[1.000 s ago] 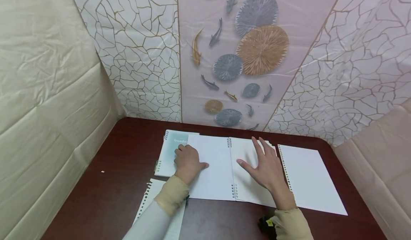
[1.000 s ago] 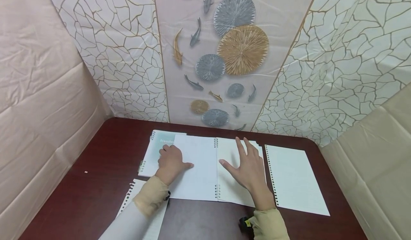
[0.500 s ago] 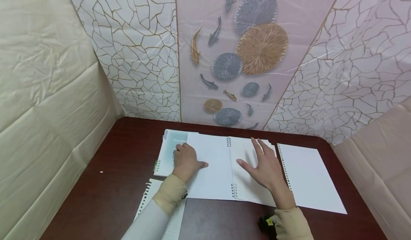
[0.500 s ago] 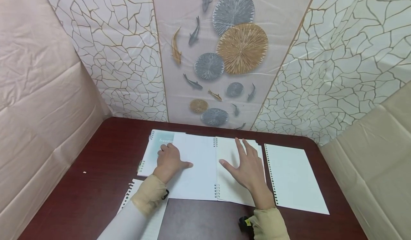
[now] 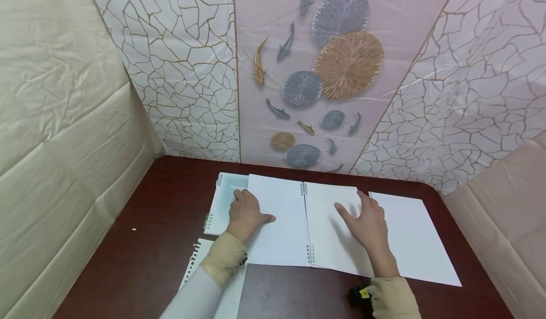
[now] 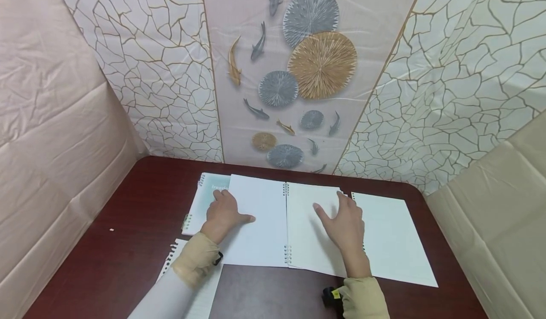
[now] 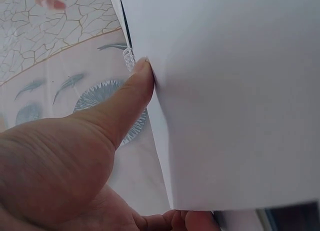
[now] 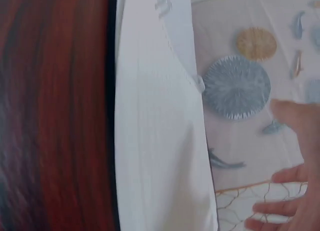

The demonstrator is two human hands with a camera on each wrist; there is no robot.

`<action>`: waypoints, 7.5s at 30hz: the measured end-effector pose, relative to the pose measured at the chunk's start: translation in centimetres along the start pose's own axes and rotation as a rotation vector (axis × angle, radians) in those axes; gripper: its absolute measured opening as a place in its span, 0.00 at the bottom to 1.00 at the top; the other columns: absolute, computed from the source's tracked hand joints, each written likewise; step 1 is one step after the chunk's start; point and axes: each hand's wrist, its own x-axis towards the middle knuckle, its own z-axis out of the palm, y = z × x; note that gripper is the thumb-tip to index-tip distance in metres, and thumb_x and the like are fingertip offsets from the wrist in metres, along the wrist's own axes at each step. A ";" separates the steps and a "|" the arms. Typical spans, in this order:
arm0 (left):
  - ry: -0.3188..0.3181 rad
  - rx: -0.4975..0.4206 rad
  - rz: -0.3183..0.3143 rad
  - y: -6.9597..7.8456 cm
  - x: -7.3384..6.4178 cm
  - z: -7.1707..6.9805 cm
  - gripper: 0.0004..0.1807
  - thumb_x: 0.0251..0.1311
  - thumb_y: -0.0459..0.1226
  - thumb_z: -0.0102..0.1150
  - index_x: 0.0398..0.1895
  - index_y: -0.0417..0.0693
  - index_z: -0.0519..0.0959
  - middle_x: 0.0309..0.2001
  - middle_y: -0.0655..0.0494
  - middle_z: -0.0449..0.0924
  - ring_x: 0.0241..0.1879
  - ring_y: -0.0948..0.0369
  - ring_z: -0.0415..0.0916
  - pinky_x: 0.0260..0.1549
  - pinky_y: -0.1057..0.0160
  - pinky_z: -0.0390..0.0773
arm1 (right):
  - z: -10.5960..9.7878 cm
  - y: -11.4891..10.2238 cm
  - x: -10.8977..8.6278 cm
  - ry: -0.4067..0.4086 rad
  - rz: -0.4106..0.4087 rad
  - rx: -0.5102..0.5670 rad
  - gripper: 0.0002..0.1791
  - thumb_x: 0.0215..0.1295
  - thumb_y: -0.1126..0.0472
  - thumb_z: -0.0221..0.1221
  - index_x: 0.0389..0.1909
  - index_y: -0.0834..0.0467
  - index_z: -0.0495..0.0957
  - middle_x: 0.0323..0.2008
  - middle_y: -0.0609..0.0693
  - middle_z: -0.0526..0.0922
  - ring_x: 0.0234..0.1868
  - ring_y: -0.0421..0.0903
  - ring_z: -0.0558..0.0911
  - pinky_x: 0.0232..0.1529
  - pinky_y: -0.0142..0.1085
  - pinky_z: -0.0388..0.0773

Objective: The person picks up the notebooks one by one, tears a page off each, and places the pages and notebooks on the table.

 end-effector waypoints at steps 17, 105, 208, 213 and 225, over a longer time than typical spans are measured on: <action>-0.083 -0.021 -0.019 -0.2 0.9 0.1 0.56 0.46 0.58 0.85 0.61 0.24 0.65 0.45 0.35 0.73 0.30 0.50 0.77 0.31 0.53 0.83 | 1.1 1.9 -0.1 -0.305 0.049 -0.146 0.64 0.64 0.30 0.66 0.82 0.71 0.51 0.78 0.81 0.47 0.79 0.78 0.47 0.75 0.71 0.52; -0.084 -0.690 0.405 3.8 -1.8 -4.1 0.36 0.84 0.60 0.35 0.86 0.53 0.56 0.72 0.42 0.74 0.65 0.43 0.78 0.65 0.37 0.75 | 2.7 1.2 -0.6 -0.298 -0.069 -0.144 0.56 0.70 0.29 0.60 0.81 0.69 0.58 0.80 0.78 0.44 0.81 0.76 0.44 0.75 0.71 0.52; -0.386 -0.074 0.648 5.7 -4.9 2.9 0.46 0.78 0.66 0.43 0.88 0.53 0.49 0.85 0.42 0.49 0.77 0.44 0.64 0.72 0.49 0.71 | -5.3 -1.8 -1.2 -0.476 0.113 0.986 0.38 0.86 0.39 0.40 0.85 0.57 0.53 0.63 0.65 0.76 0.50 0.49 0.87 0.48 0.49 0.88; -0.367 -0.029 0.675 5.7 -4.9 3.0 0.45 0.78 0.65 0.44 0.87 0.53 0.50 0.84 0.42 0.50 0.77 0.46 0.63 0.72 0.53 0.70 | -5.7 -1.5 -1.1 -0.460 0.110 0.963 0.36 0.87 0.43 0.42 0.84 0.60 0.53 0.64 0.65 0.76 0.50 0.48 0.87 0.47 0.48 0.88; -0.364 0.070 0.699 5.3 -5.2 3.2 0.46 0.76 0.66 0.47 0.87 0.55 0.52 0.85 0.47 0.49 0.80 0.51 0.60 0.74 0.41 0.65 | -5.9 -0.4 -0.8 -0.384 0.021 0.848 0.26 0.88 0.56 0.42 0.77 0.67 0.63 0.60 0.67 0.79 0.46 0.47 0.88 0.44 0.43 0.89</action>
